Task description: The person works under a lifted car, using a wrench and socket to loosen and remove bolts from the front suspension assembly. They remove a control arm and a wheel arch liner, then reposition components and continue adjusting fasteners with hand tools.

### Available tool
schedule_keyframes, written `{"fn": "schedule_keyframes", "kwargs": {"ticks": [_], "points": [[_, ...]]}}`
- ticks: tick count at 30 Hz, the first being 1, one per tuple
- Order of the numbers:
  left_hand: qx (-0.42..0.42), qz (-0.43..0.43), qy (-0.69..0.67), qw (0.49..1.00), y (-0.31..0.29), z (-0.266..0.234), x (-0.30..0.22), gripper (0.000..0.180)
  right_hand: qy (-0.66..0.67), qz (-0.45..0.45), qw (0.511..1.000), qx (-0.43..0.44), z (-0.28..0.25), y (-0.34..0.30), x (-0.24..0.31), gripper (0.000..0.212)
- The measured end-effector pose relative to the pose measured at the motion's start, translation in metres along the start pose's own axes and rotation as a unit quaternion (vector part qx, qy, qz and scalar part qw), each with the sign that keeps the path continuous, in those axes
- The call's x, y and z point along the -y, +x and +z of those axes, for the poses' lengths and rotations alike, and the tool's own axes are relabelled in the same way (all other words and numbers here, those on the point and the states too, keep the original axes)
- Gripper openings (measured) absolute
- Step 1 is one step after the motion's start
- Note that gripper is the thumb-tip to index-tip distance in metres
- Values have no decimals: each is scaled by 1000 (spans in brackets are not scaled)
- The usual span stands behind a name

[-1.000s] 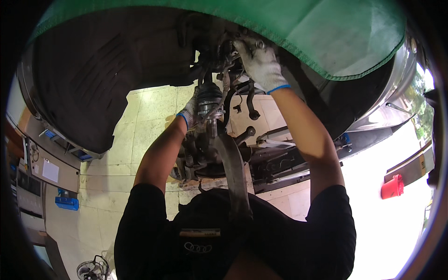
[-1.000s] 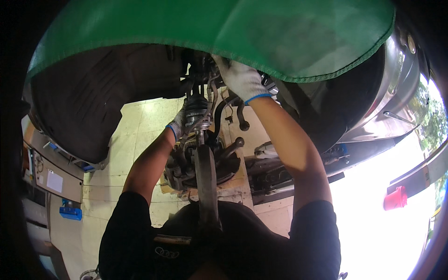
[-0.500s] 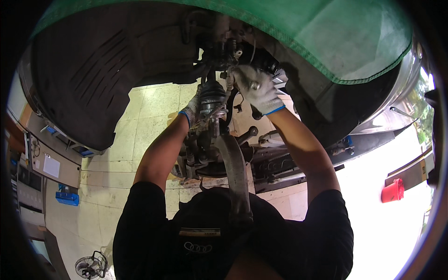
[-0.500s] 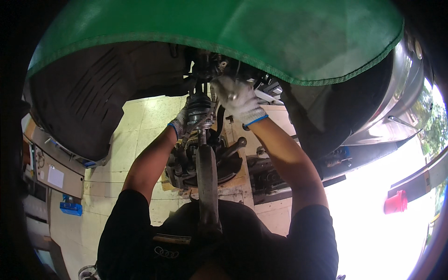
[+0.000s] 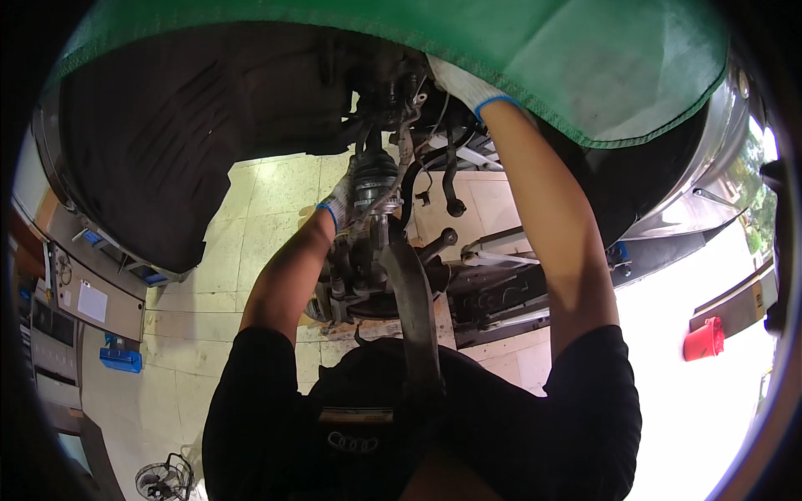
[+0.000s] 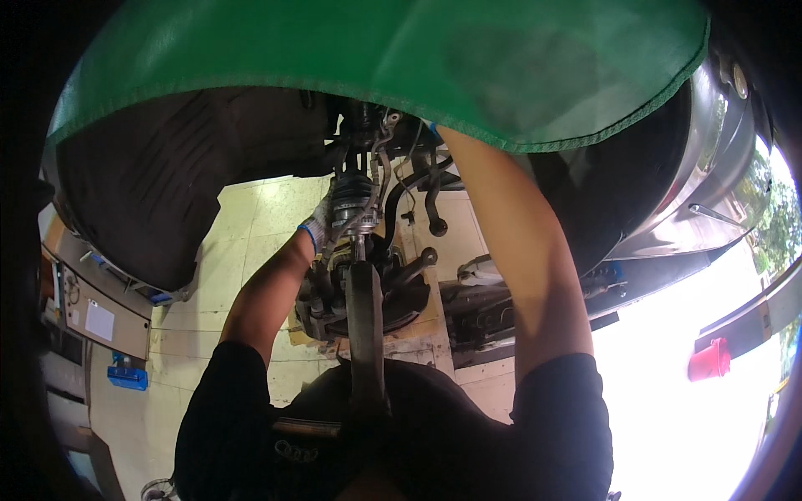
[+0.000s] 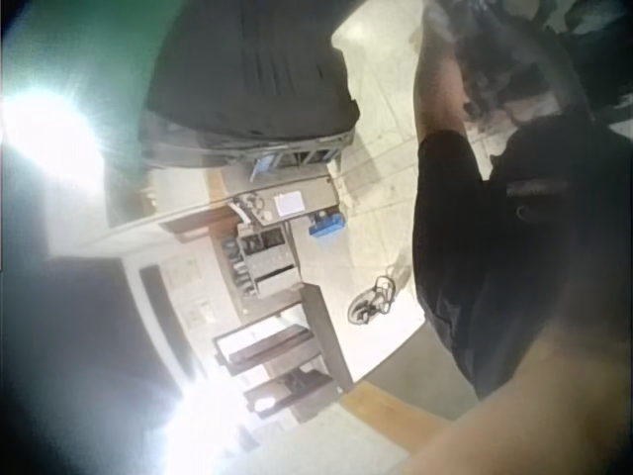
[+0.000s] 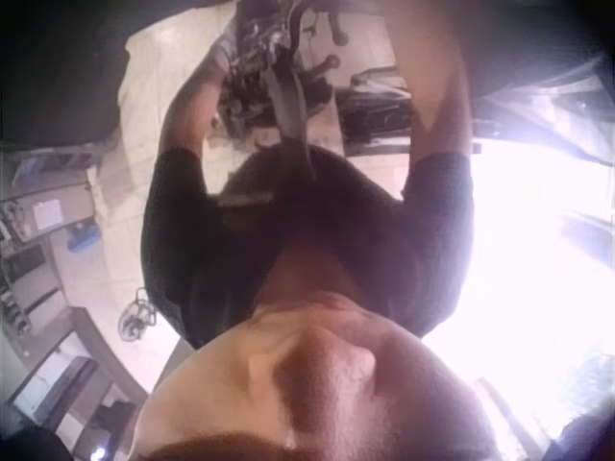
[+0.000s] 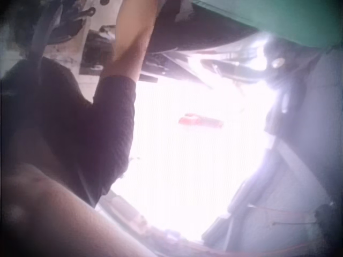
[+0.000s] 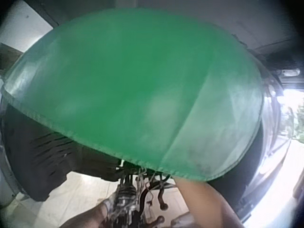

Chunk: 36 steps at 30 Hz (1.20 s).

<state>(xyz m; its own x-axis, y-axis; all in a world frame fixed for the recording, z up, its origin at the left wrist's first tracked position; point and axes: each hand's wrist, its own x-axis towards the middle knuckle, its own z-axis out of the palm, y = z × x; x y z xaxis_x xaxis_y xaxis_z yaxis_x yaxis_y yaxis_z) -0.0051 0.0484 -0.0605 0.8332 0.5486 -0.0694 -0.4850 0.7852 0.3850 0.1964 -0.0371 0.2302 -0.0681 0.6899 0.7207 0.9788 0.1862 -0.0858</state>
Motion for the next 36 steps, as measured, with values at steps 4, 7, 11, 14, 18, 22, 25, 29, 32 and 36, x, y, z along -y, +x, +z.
{"fn": "schedule_keyframes", "kwargs": {"ticks": [4,7,11,14,18,22,25,29,32,36], "points": [[177,22,-126,976,9,7,6,47,61,17,998,-5,-2,-32,5,43],[273,-1,-156,949,6,18,9,35,132,19,990,-55,4,-53,17,39],[-11,46,12,999,-2,16,5,35,156,113,975,116,10,-87,26,27],[65,-4,0,998,3,1,-2,54,23,-162,986,-14,22,-116,29,29],[202,-20,-19,979,11,-9,-5,58,-69,-273,948,-148,32,-120,20,21],[90,12,-17,996,-1,6,0,32,-80,-111,990,-27,27,-51,8,31],[-23,20,28,999,-10,15,3,32,26,-52,996,-66,23,6,2,29],[14,36,54,998,-3,8,1,35,21,-42,996,-70,19,13,-2,27],[73,42,134,987,4,3,0,34,-9,-73,994,-82,13,-13,1,26],[32,60,67,995,-1,17,3,29,72,-67,986,-138,10,-52,8,25]]}}
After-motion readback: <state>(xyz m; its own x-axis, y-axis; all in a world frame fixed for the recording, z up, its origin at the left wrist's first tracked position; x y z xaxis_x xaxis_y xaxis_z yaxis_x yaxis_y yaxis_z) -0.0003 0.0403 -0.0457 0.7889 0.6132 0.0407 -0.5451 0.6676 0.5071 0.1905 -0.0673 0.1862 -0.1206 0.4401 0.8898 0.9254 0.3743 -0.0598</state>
